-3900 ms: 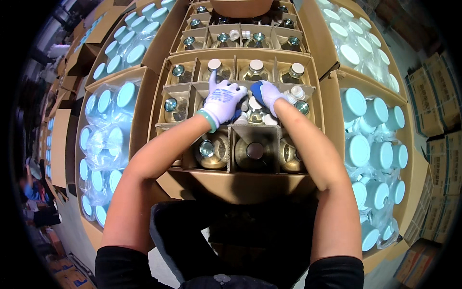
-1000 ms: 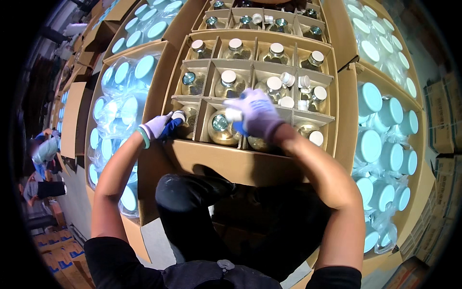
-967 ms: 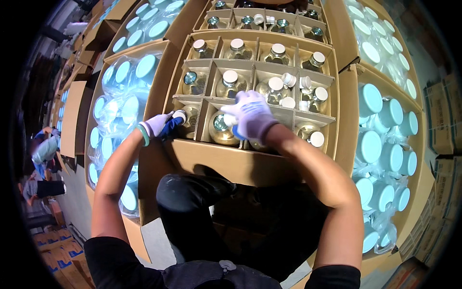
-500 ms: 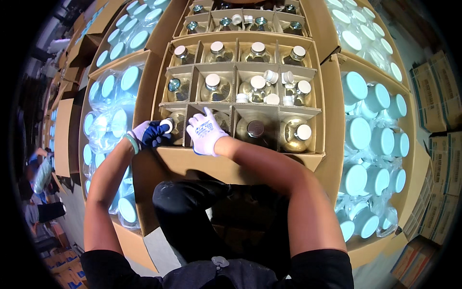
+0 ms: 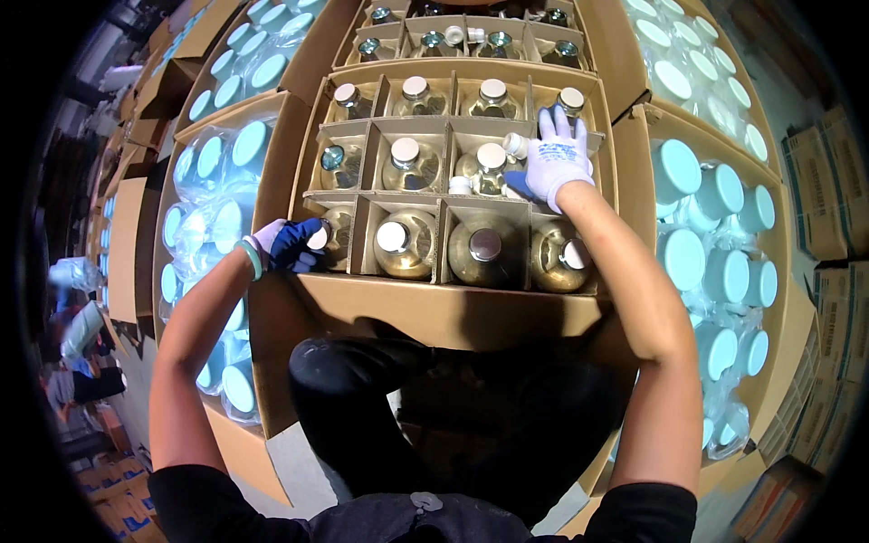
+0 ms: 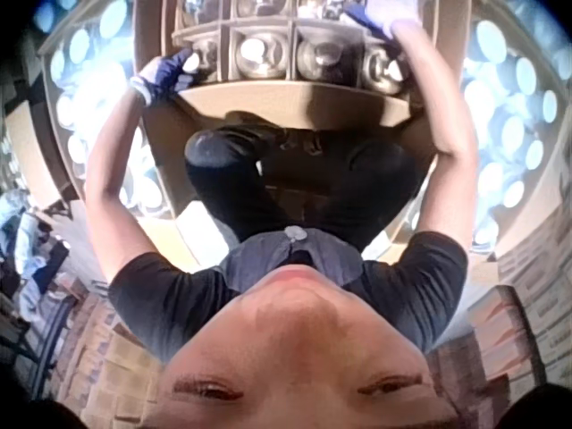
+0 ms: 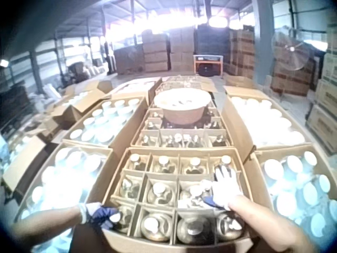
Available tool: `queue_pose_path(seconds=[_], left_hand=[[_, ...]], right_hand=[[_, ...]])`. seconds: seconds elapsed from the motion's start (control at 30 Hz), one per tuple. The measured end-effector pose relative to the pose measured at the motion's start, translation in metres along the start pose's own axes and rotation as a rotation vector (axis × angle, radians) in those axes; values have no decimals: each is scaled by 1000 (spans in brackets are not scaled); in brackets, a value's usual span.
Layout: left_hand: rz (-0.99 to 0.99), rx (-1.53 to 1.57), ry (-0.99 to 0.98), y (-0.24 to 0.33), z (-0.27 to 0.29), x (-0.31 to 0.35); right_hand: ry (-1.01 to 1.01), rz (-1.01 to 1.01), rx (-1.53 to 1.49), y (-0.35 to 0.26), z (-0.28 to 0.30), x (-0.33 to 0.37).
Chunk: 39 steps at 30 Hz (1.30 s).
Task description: The person unboxes and organizes various vacuum flask components such as stoppers, lids, and outer casings, and then assembles the parts onto glass liners.
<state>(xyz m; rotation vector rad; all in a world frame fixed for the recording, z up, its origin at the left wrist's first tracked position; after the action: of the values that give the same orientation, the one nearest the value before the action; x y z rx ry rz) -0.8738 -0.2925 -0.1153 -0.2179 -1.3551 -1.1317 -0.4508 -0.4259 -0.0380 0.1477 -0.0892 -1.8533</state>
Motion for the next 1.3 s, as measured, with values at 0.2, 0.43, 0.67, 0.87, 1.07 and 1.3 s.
queue_pose_path(seconds=[0.2, 0.43, 0.67, 0.87, 1.07, 1.3], left_hand=[[-111, -22, 104, 10, 12, -7], [-1573, -1111, 661, 206, -147, 122], [-910, -1355, 451, 219, -224, -16], [-995, -619, 471, 243, -106, 29], [-896, -1284, 668, 201, 10, -27], [-1021, -1203, 841, 191, -29, -53]], right_hand=[[-211, 18, -131, -18, -31, 13], [-250, -98, -153, -13, -41, 7], [242, -286, -925, 20, 0, 37], [360, -428, -1378, 102, 2, 42], [64, -291, -714, 64, -3, -12], [-106, 178, -62, -18, -16, -51]])
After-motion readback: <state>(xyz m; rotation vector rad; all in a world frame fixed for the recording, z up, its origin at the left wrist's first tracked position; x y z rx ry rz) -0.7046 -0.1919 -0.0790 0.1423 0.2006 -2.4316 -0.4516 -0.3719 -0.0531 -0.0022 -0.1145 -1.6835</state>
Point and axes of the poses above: each hand's wrist, its own x-axis away from the middle knuckle, its own z-axis out of the back of the hand, y = z × x, the point moved 10 cm from there along -x, towards the middle knuckle, and after that the axes turned 5 degrees about y, right-handed, at the moved point
